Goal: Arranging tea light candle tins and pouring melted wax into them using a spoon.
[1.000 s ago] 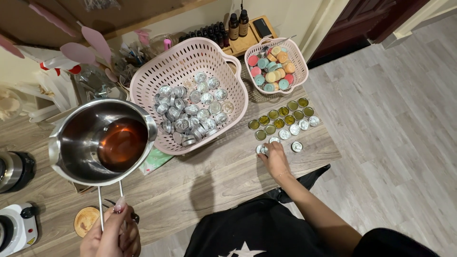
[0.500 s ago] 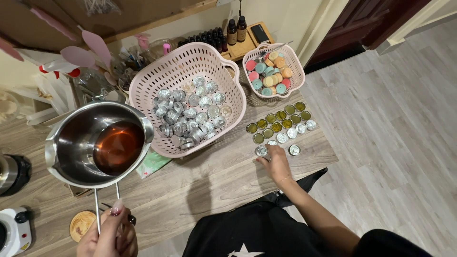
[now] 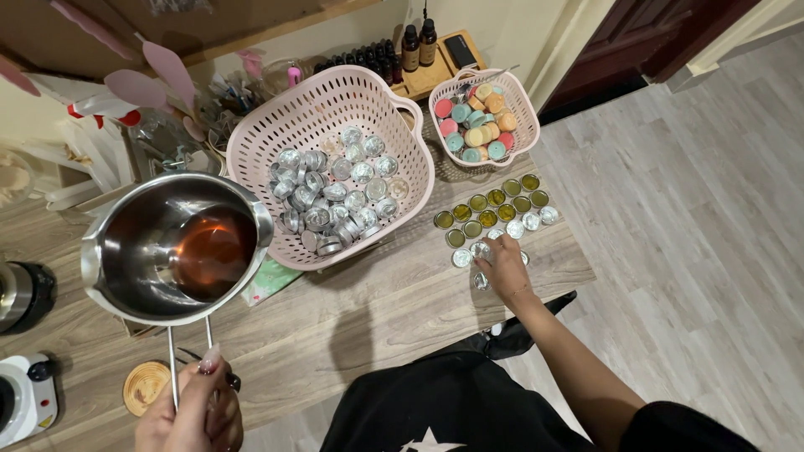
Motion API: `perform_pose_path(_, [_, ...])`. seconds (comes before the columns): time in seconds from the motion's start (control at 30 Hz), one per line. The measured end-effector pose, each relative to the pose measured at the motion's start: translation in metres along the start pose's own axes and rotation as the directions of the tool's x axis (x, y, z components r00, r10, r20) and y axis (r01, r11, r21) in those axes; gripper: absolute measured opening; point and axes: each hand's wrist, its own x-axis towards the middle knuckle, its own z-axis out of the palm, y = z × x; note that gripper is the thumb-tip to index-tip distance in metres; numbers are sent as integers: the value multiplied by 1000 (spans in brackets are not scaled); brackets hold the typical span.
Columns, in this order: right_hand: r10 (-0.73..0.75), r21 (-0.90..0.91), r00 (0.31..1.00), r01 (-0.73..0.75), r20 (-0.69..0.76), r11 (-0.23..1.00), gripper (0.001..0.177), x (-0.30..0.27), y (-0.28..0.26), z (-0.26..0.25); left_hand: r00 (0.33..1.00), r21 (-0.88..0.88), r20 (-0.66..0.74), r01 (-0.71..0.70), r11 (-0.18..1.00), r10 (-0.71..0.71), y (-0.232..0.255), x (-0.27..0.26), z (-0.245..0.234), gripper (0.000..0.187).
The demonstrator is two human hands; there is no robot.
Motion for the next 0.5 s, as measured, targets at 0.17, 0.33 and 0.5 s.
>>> perform_pose_path(0.17, [20, 51, 1000, -21, 8, 998, 47, 1, 2, 1, 1000, -21, 12, 20, 1000, -20, -7, 5, -7, 28])
perform_pose_path(0.33, [32, 123, 998, -26, -45, 992, 43, 1, 1, 1, 999, 32, -15, 38, 999, -37, -1, 0, -3, 29])
perform_pose_path(0.5, [92, 189, 995, -83, -40, 978, 46, -3, 11, 7, 1000, 28, -24, -10, 1000, 11, -3, -4, -2, 28])
